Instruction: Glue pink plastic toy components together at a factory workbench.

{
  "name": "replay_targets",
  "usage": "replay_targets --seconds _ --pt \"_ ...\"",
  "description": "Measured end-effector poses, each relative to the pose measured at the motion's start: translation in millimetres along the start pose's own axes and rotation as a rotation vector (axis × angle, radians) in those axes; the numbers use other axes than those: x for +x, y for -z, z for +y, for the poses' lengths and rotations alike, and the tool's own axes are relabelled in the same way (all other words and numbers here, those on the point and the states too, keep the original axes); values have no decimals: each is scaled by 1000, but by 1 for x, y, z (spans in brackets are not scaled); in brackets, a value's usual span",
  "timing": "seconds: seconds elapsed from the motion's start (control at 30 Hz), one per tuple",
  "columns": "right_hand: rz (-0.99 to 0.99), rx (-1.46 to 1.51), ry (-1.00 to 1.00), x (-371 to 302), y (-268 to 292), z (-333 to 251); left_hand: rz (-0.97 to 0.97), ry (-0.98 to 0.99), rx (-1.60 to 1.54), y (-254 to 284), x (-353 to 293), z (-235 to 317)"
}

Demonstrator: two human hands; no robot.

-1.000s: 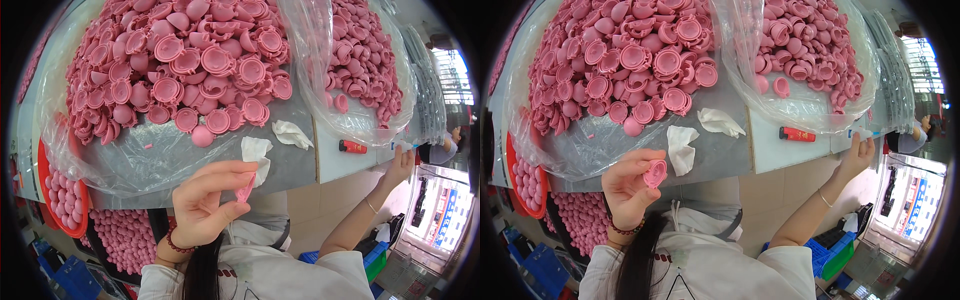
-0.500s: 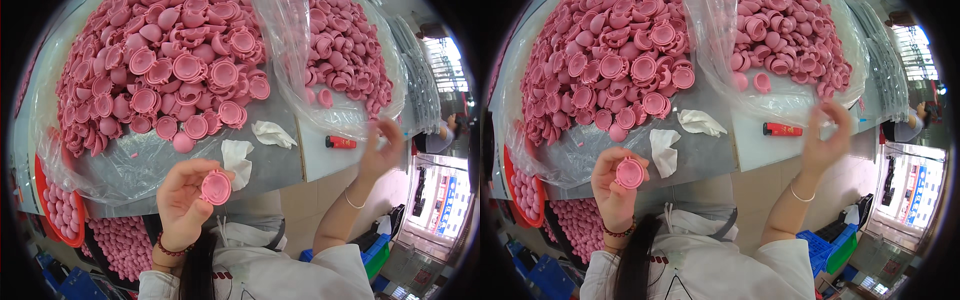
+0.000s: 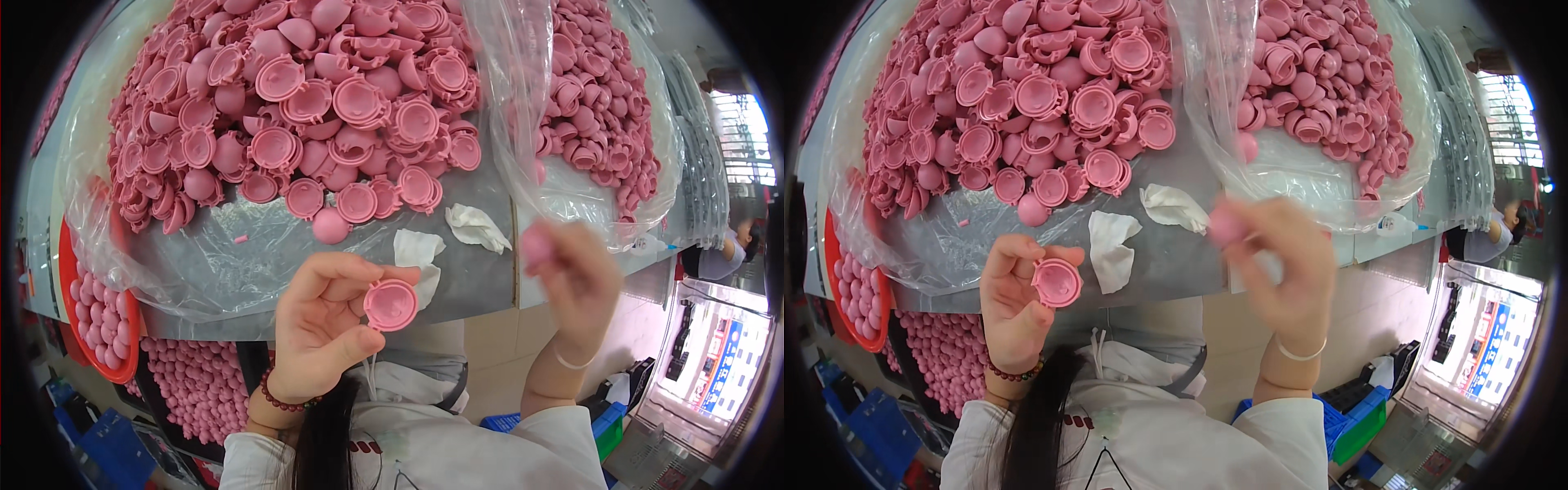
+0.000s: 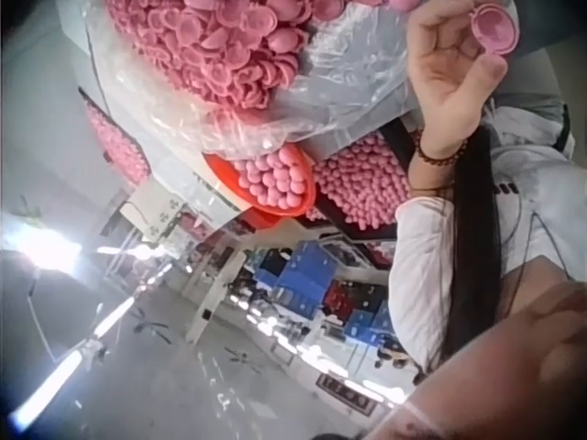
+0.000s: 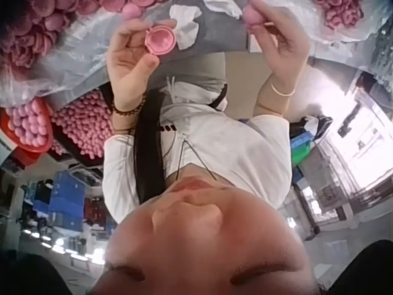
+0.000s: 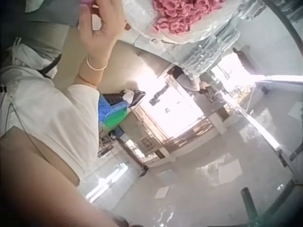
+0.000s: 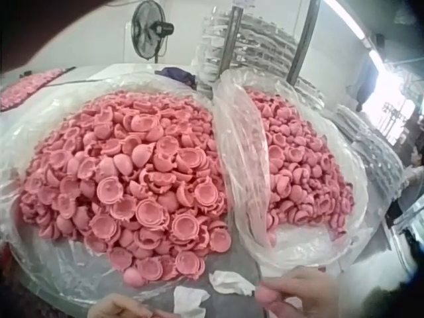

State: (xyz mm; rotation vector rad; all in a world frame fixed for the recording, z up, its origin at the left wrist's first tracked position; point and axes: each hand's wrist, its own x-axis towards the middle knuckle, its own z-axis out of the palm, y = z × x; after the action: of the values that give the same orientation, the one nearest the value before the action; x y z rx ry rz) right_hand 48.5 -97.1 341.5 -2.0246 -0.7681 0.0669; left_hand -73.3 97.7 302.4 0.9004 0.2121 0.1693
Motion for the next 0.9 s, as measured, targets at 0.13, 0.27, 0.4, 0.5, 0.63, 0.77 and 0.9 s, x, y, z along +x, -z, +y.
replay_targets --seconds 0.13,0.27,0.4,0.5,0.63,0.77,0.9 --pt "-151 -76 -5 -16 -27 -8 21 27 -46 -2 1 2" --pt "-114 -133 -16 -18 -34 -3 9 53 -75 1 2 3" --pt "-98 -288 53 -19 -31 -3 -15 69 -88 2 1 3" --pt "-135 -291 110 -16 -25 -4 -16 79 -125 3 1 3" --pt "-323 -457 437 -3 -23 4 -33 88 -137 2 1 4" --pt "-300 -465 383 -3 -25 2 -42 68 -121 2 0 6" --pt "-263 -358 251 1 -24 -5 -47 6 -9 1 -2 3"
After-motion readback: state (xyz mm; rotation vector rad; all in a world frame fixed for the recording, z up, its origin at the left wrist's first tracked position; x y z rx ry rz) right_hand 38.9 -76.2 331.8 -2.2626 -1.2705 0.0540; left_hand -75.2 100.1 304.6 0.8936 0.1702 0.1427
